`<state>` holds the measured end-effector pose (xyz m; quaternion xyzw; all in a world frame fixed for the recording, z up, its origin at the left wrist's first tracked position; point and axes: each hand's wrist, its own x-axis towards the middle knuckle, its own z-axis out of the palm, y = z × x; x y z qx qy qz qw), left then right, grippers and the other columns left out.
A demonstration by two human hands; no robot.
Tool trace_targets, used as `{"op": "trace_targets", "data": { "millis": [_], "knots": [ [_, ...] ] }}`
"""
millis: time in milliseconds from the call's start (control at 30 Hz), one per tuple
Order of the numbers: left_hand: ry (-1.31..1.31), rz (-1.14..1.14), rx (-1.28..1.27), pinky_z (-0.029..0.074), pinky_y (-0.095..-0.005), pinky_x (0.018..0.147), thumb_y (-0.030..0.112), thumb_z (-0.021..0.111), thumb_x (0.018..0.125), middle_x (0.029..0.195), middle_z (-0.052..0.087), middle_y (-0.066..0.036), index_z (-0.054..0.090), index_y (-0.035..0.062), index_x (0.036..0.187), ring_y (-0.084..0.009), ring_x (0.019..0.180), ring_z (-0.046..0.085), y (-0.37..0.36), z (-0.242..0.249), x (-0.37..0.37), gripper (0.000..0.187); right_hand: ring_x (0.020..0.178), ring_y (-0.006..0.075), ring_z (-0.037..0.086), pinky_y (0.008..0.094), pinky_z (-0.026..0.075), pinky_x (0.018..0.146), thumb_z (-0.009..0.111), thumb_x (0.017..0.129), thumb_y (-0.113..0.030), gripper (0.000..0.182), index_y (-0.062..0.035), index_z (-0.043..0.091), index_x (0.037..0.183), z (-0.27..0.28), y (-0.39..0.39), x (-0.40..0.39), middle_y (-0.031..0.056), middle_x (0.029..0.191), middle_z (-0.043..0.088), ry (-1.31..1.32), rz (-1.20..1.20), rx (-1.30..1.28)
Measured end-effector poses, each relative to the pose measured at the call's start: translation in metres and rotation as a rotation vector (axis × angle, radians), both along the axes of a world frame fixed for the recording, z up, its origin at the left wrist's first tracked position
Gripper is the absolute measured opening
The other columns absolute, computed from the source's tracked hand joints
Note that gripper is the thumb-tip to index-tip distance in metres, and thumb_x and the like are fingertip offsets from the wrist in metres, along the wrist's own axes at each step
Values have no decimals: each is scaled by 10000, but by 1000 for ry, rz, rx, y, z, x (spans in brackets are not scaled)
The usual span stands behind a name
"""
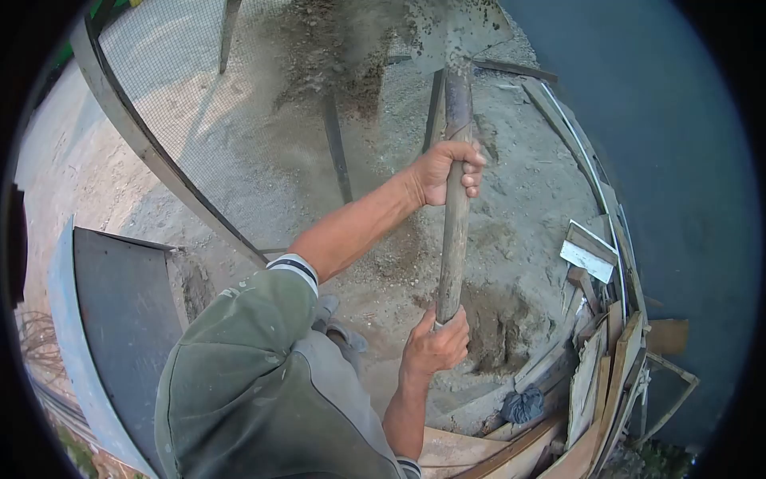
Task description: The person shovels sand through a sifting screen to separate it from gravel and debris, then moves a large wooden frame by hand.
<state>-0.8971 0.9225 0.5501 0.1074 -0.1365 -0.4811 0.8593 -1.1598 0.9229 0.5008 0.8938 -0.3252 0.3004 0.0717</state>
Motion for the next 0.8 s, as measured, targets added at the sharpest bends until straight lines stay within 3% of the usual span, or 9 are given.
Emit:
{"op": "trace_targets", "data": {
  "millis": [133,267,333,367,533,800],
  "knots": [
    [49,-12,140,399,-299,484,32,562,717,558,432,20,440,133,644,-107,465,447,-20,-54,-40,174,754,335,564,415,418,606,668,741,-256,455,-12,500,1086,-41,-1,-40,145,877,564,96,-52,122],
    [158,-72,572,406,-323,455,45,595,680,542,441,-9,482,80,654,-130,452,451,-33,-122,-107,122,684,360,567,441,433,573,661,743,-323,439,-8,524,1016,-95,15,-102,166,796,575,203,-150,177],
    [160,-106,787,404,-324,426,32,608,664,548,451,-24,512,45,674,-138,454,458,-39,-159,-147,97,636,378,578,445,449,542,657,722,-411,466,-14,543,937,-116,30,-136,186,709,590,448,-389,519],
    [154,-148,881,402,-321,418,25,608,665,557,458,-33,517,40,677,-141,456,461,-43,-181,-165,93,636,378,578,445,449,542,657,722,-411,466,-14,543,937,-125,37,-149,186,709,590,439,-466,543],
    [72,-395,1284,404,-333,398,-1,614,650,579,465,-57,517,33,694,-174,463,481,-53,-290,-257,113,724,386,610,454,474,617,640,681,-491,532,-22,558,919,-143,77,-200,223,740,616,477,-676,1156],
    [-194,-885,1571,415,-372,458,16,620,661,615,470,-84,533,43,712,-216,506,478,-20,-408,-357,105,790,384,610,463,475,692,587,697,-518,548,-15,566,914,-187,127,-235,235,775,620,427,-928,1601]
  ]
}}
